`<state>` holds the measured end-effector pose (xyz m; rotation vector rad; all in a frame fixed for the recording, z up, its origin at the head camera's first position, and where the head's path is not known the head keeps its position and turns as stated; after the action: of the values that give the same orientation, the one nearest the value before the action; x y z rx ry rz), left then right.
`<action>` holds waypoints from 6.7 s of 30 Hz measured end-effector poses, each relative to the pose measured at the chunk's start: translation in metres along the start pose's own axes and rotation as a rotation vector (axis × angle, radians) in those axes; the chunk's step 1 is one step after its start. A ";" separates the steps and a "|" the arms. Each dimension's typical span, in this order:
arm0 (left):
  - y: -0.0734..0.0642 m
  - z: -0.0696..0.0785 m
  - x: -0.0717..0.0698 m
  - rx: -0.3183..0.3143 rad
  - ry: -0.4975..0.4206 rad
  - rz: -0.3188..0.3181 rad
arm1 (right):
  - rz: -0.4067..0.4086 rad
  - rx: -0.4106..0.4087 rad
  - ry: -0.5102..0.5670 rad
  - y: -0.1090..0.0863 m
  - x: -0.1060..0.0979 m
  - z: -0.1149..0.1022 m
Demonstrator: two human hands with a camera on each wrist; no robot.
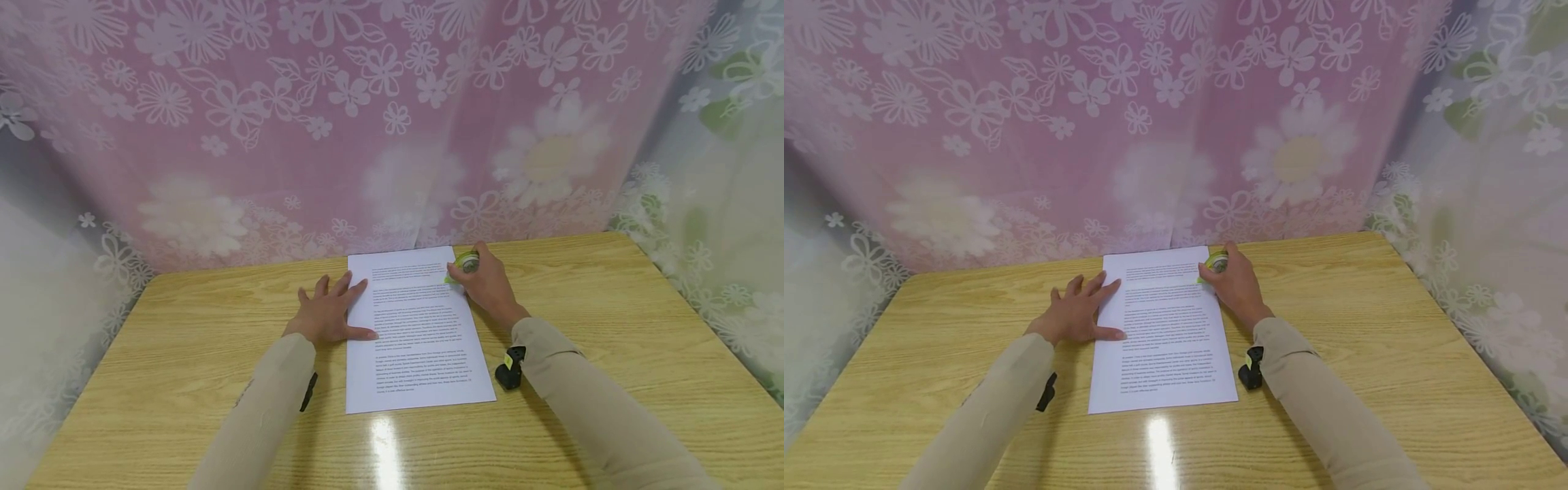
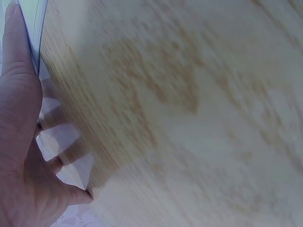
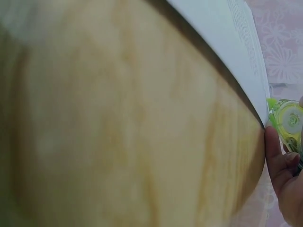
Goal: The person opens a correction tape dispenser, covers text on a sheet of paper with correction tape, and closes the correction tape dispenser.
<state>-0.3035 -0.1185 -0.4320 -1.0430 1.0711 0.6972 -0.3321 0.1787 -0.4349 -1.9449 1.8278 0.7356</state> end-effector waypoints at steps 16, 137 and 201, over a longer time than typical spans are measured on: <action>-0.002 0.002 -0.001 0.007 0.011 -0.006 | 0.002 0.009 0.115 -0.003 -0.002 0.004; 0.003 -0.003 0.001 -0.033 0.105 0.011 | 0.067 -0.047 0.151 0.009 0.107 -0.072; 0.001 -0.003 -0.003 -0.012 -0.008 -0.027 | -0.009 0.156 0.582 0.015 0.096 -0.048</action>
<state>-0.3067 -0.1209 -0.4298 -1.0621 1.0452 0.6862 -0.3390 0.0718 -0.4536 -2.2068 2.1067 0.0036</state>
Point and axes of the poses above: each hand's wrist, its own y-axis towards the middle knuckle, its own x-axis out of the palm, z = x × y, the point moved 4 cm from there along y, towards the middle knuckle, and after that the axes turned 6 degrees about -z, right-handed, at the moved point
